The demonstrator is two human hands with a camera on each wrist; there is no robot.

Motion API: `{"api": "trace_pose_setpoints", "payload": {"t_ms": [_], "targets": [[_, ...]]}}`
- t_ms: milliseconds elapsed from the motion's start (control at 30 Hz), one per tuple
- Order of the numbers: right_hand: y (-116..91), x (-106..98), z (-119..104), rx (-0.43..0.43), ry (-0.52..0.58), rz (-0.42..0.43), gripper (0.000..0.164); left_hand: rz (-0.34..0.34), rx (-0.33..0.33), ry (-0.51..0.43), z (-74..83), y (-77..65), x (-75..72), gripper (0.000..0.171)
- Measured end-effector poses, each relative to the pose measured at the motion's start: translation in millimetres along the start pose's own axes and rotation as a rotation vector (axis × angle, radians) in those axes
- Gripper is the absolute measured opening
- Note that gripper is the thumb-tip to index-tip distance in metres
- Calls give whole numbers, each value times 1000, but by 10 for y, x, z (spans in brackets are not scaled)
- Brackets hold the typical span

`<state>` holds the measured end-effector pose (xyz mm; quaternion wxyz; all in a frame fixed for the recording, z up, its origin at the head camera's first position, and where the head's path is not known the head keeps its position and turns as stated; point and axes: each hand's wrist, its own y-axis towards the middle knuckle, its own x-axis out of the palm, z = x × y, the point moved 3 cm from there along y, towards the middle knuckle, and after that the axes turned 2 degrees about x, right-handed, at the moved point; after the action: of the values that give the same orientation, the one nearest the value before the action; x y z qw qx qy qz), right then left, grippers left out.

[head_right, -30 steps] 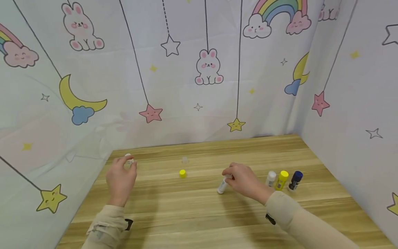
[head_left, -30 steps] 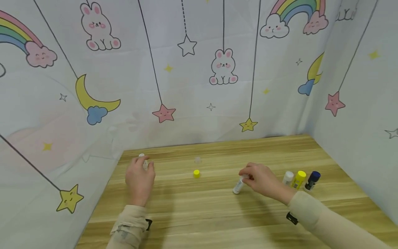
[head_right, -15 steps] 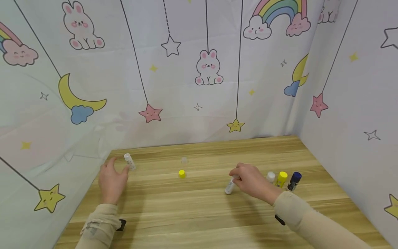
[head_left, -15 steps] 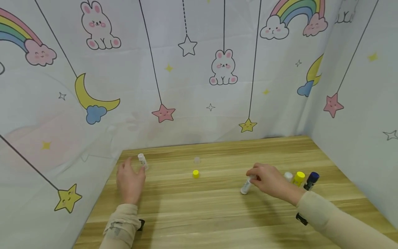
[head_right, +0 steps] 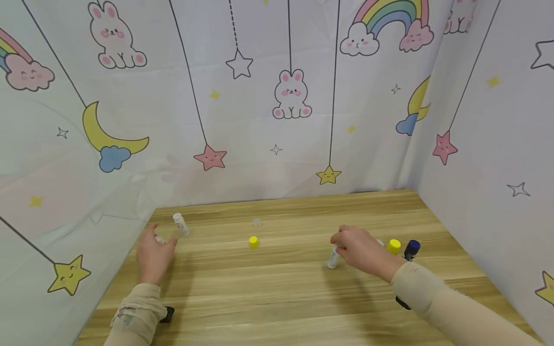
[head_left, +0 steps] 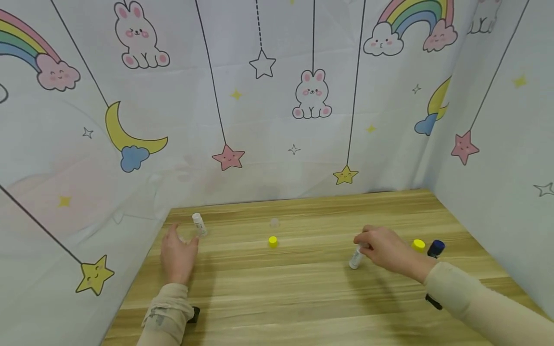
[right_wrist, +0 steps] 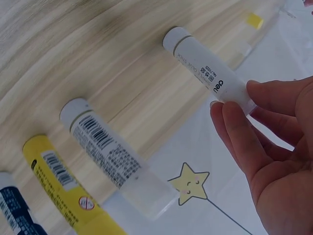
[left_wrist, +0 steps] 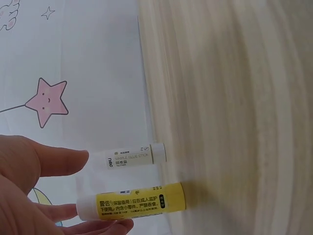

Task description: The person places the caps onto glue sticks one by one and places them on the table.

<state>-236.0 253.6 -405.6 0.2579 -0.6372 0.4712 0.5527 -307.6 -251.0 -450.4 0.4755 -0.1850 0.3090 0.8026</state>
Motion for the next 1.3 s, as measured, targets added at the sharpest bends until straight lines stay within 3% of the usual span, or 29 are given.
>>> {"api": "trace_pose_setpoints", "payload": {"t_ms": [300,667,1300], "targets": [[-70,-57,87,-56,-57,5,21,-31,-75,14,-175,53,24,74],[-144,-179,130,-70,-78,-34,24,3,-72,16,-244,46,-1,64],[-219,-212,205,-70,-147,-57,26,0,-59,57,-324,17,5,41]]}}
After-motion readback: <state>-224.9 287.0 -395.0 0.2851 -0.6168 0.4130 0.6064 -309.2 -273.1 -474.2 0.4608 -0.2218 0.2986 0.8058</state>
